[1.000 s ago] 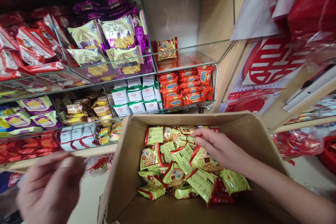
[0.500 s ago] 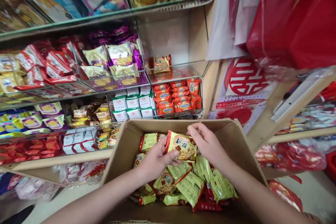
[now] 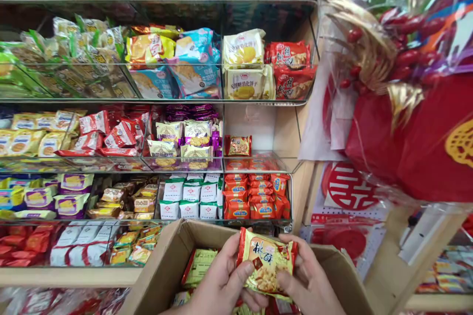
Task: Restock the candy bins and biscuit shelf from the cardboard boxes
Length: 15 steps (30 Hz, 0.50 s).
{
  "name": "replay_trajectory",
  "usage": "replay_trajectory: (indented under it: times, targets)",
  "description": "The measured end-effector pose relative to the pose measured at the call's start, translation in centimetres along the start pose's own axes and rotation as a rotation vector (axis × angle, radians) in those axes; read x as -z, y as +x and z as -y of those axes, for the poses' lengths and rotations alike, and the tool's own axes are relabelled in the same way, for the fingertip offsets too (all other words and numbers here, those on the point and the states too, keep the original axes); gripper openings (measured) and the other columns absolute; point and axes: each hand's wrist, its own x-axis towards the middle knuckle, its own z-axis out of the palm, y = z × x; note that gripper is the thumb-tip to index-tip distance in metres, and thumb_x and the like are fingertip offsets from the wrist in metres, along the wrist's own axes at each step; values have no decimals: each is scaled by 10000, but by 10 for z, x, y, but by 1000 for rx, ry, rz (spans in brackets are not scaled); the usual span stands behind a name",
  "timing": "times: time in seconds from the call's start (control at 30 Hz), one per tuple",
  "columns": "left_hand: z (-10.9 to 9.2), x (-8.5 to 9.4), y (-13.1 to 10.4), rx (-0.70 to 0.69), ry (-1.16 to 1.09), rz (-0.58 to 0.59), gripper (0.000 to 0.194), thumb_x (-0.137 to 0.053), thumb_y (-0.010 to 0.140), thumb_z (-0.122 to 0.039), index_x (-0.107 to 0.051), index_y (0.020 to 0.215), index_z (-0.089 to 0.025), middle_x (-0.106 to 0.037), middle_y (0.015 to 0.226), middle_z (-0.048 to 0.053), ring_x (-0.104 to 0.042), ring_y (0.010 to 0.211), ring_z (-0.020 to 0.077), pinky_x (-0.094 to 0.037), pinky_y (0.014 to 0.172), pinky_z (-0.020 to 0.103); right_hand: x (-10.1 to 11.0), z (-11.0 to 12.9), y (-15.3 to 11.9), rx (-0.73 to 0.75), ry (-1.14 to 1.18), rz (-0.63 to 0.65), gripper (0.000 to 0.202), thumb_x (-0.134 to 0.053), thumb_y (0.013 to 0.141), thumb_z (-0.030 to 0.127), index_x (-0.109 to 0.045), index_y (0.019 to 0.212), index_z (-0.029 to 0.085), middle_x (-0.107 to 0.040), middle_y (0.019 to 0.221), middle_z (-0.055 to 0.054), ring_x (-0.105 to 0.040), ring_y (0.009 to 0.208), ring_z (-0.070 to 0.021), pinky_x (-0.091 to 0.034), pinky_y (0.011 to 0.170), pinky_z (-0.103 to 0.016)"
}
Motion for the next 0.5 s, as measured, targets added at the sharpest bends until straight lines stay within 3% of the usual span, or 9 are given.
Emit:
replay_trajectory:
  times: [0.07, 0.13, 0.23, 0.3, 0.33, 0.4, 0.5]
  targets:
    - [-21, 10, -1, -80, 182, 36, 586, -403, 837, -482, -123, 1296, -249, -606, 969, 91, -619, 655, 139, -493, 541, 233, 1, 22, 2, -31, -22, 92, 517, -634, 647, 461, -349, 1028, 260, -633, 851, -44, -603, 780, -208, -487, 699, -335]
    - [-46, 27, -3, -198, 554, 21, 450, -344, 873, -417, -254, 1286, -263, -578, 1061, 89, -599, 826, 168, -501, 710, 310, 4, 52, 11, 33, -162, 28, 449, -618, 682, 419, -357, 1018, 274, -631, 844, -51, -611, 784, -211, -502, 672, -333]
    - [-69, 63, -4, -346, 1188, -83, 304, -359, 873, -318, -502, 1130, -240, -554, 1112, 76, -494, 1036, 202, -382, 921, 378, 6, 105, 42, 439, -436, -242, 446, -637, 670, 391, -400, 1035, 291, -593, 897, -54, -595, 777, -213, -501, 629, -326]
    - [-70, 87, -4, -318, 1403, -158, 294, -370, 864, -315, -538, 1086, -221, -570, 1066, 80, -502, 1008, 201, -392, 896, 364, 4, 135, 72, 688, -656, -324, 430, -624, 683, 373, -417, 1049, 285, -573, 925, -49, -584, 780, -211, -479, 671, -345]
    - [-66, 97, -3, -272, 1460, -185, 295, -374, 861, -324, -544, 1076, -216, -580, 1035, 78, -517, 973, 195, -409, 865, 344, 1, 146, 90, 735, -786, -317, 405, -603, 702, 362, -416, 1050, 274, -573, 914, -46, -580, 778, -213, -467, 685, -353]
    - [-54, 111, -3, -179, 1533, -214, 295, -392, 849, -349, -557, 1052, -214, -594, 972, 71, -537, 914, 188, -424, 811, 313, -7, 162, 128, 688, -1069, -264, 363, -564, 730, 332, -404, 1044, 244, -586, 873, -41, -576, 757, -210, -448, 675, -345]
    - [-37, 115, -5, -117, 1614, -254, 278, -422, 829, -362, -567, 1024, -228, -593, 921, 66, -531, 897, 199, -408, 787, 318, -21, 169, 184, 505, -1342, -183, 356, -585, 700, 305, -424, 998, 196, -601, 870, -62, -570, 764, -215, -434, 644, -316]
